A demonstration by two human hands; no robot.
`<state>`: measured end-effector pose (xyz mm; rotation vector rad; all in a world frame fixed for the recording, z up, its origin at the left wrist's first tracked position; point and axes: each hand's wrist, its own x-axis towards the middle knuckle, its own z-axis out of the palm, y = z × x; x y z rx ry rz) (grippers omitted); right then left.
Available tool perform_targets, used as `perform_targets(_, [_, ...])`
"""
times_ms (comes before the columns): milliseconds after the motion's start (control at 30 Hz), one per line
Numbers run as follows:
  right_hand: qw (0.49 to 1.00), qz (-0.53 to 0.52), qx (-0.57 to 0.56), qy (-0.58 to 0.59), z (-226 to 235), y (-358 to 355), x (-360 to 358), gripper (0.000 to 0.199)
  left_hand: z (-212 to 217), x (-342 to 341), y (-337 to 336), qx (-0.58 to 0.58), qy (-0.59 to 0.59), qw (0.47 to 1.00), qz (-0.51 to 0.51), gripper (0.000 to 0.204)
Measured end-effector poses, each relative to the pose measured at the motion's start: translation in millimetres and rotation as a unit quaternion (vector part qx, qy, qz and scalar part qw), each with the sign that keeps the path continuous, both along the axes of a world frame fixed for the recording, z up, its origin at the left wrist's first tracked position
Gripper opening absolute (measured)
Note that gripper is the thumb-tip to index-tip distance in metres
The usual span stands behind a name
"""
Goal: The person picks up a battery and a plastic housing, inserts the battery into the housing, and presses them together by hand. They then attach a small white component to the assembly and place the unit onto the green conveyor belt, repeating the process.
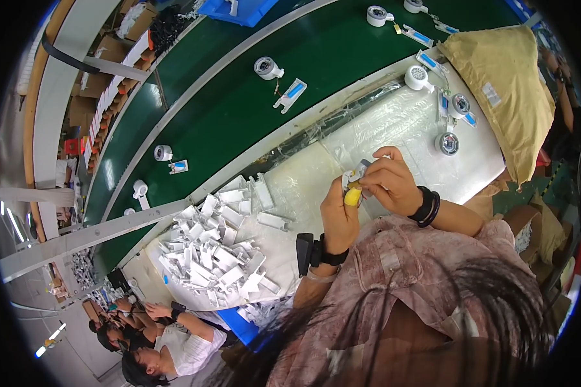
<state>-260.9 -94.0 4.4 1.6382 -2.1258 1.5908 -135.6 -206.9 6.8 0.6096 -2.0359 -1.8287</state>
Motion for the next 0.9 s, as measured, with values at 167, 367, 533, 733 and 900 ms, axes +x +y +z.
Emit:
perform_targets(167, [0.998, 0.021, 0.017, 0.059, 13.1, -3.6, -3.9, 0.022, -3.8, 1.9, -3.0, 0.046, -0.041, 0.998, -0.029, 0.018])
perform_targets(367, [0.990, 0.055, -0.019, 0.128, 10.6, -0.4, -12.8, 0.025, 8.1, 2.3, -3.6, 0.075, -0.054, 0.995, -0.046, 0.027])
perform_targets(533, [0.988, 0.070, -0.023, 0.134, 8.8, -3.6, -17.1, 0.024, 5.2, 2.2, -3.0, 0.089, -0.053, 0.993, -0.047, 0.030])
perform_targets(733, [0.989, 0.055, -0.026, 0.133, 11.0, -6.5, -15.3, 0.021, 0.0, -0.5, -0.5, 0.053, -0.025, 0.998, -0.030, 0.030])
perform_targets(900, [0.990, 0.057, -0.033, 0.125, 6.8, -5.2, -14.7, 0.019, -2.8, 1.6, 2.4, 0.066, -0.035, 0.997, -0.015, 0.030])
